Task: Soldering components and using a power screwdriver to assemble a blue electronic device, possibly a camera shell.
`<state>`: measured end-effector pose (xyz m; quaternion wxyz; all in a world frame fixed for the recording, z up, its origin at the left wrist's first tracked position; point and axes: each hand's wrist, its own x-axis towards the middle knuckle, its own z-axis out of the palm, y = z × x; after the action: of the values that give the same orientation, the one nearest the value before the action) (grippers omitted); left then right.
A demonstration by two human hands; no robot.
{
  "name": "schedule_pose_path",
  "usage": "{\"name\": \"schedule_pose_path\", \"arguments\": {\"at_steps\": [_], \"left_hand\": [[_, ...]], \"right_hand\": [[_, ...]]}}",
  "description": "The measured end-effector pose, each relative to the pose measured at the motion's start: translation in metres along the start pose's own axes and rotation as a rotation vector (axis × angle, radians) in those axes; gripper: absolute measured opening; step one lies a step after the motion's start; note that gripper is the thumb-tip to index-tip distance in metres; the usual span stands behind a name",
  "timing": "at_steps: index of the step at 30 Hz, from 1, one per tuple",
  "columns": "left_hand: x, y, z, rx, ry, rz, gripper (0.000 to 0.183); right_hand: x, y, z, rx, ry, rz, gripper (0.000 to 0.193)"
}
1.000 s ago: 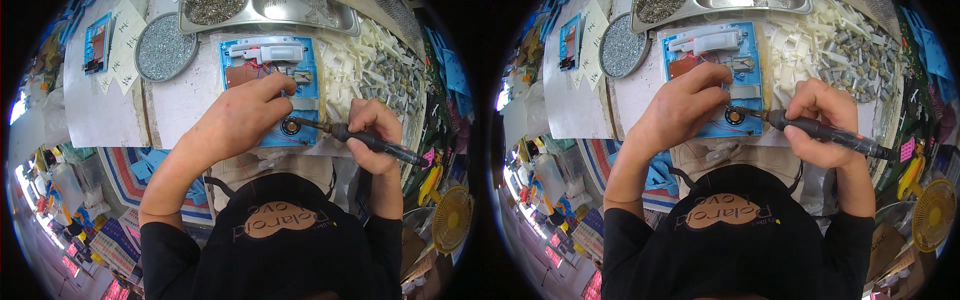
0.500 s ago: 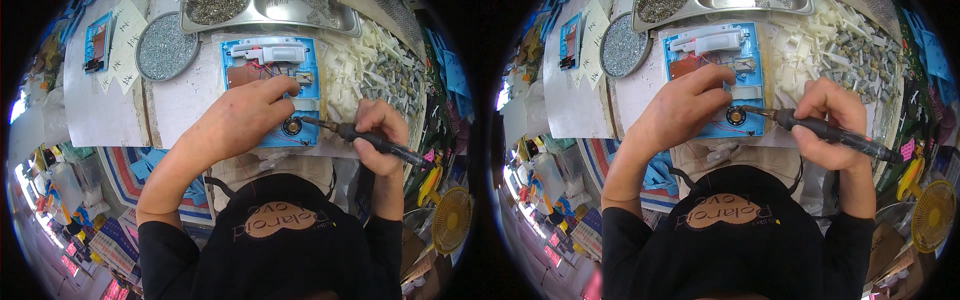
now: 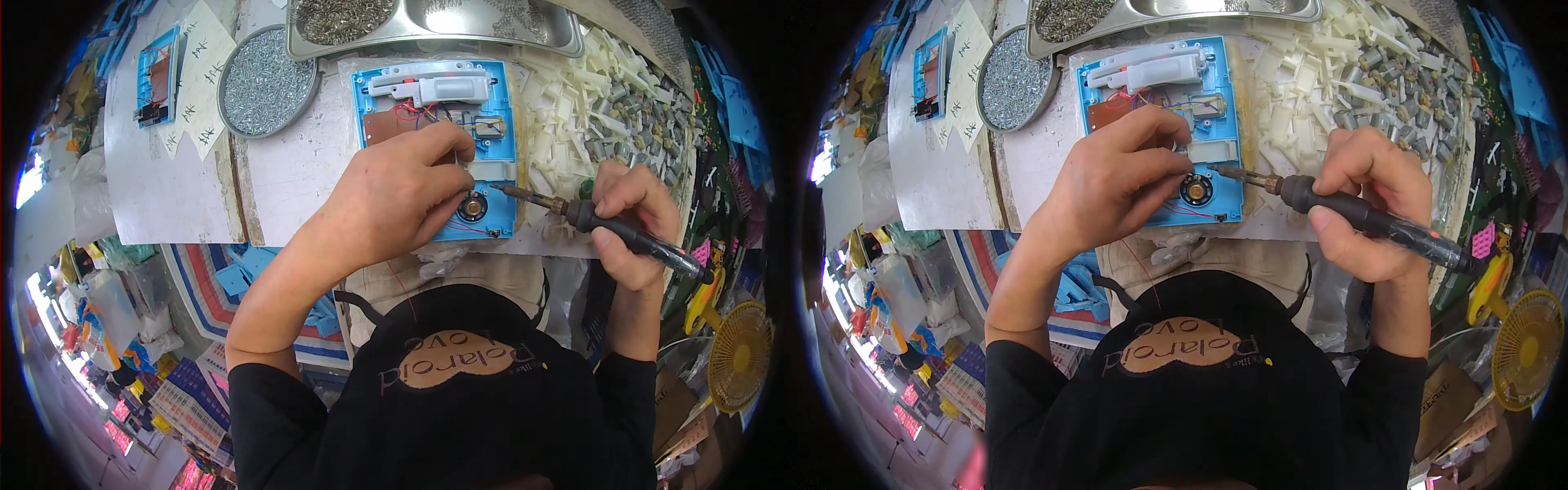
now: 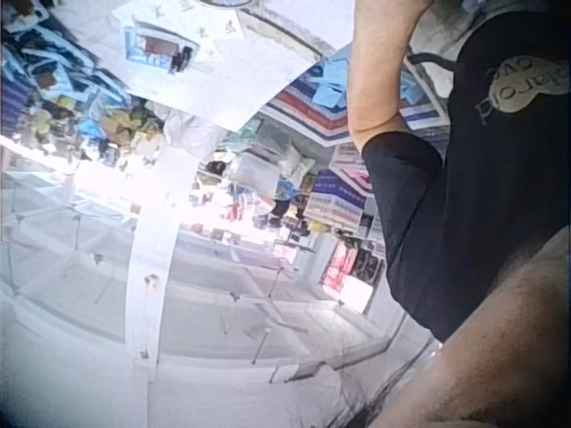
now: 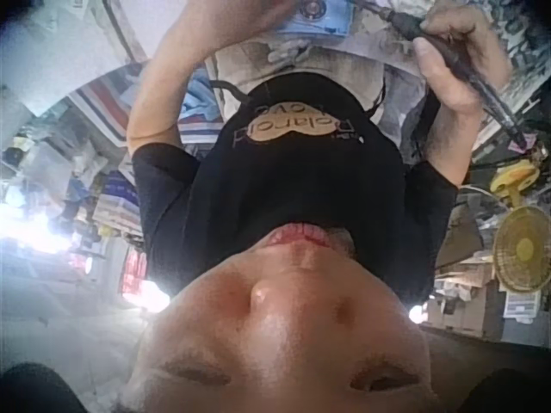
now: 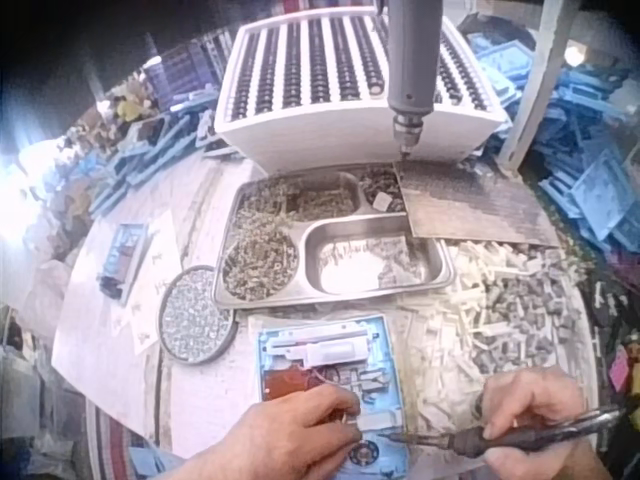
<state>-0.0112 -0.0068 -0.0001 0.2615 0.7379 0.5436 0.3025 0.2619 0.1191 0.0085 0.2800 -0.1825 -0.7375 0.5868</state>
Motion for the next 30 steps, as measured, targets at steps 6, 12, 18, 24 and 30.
{"name": "schedule_pose_path", "arguments": {"at_steps": [6, 12, 18, 24, 30], "left_hand": [[-0.004, -0.007, 0.008, -0.069, 0.132, 0.030, 0.020], [-0.005, -0.009, 0.010, -0.062, 0.127, 0.023, 0.020], [-0.004, -0.002, 0.008, 0.017, 0.080, 0.006, 0.021], [-0.003, -0.002, 0.010, 0.101, 0.065, 0.034, 0.022], [-0.003, -0.001, 0.010, 0.120, 0.049, 0.024, 0.023]], "right_hand": [[-0.001, 0.003, -0.001, 0.023, 0.041, -0.026, 0.023], [-0.002, 0.001, -0.004, 0.018, 0.051, -0.024, 0.025], [0.001, 0.001, 0.001, -0.011, 0.017, -0.027, 0.023], [0.002, 0.005, 0.009, -0.058, -0.031, -0.036, 0.021], [0.004, 0.005, 0.013, -0.076, -0.062, 0.012, 0.021]]}}
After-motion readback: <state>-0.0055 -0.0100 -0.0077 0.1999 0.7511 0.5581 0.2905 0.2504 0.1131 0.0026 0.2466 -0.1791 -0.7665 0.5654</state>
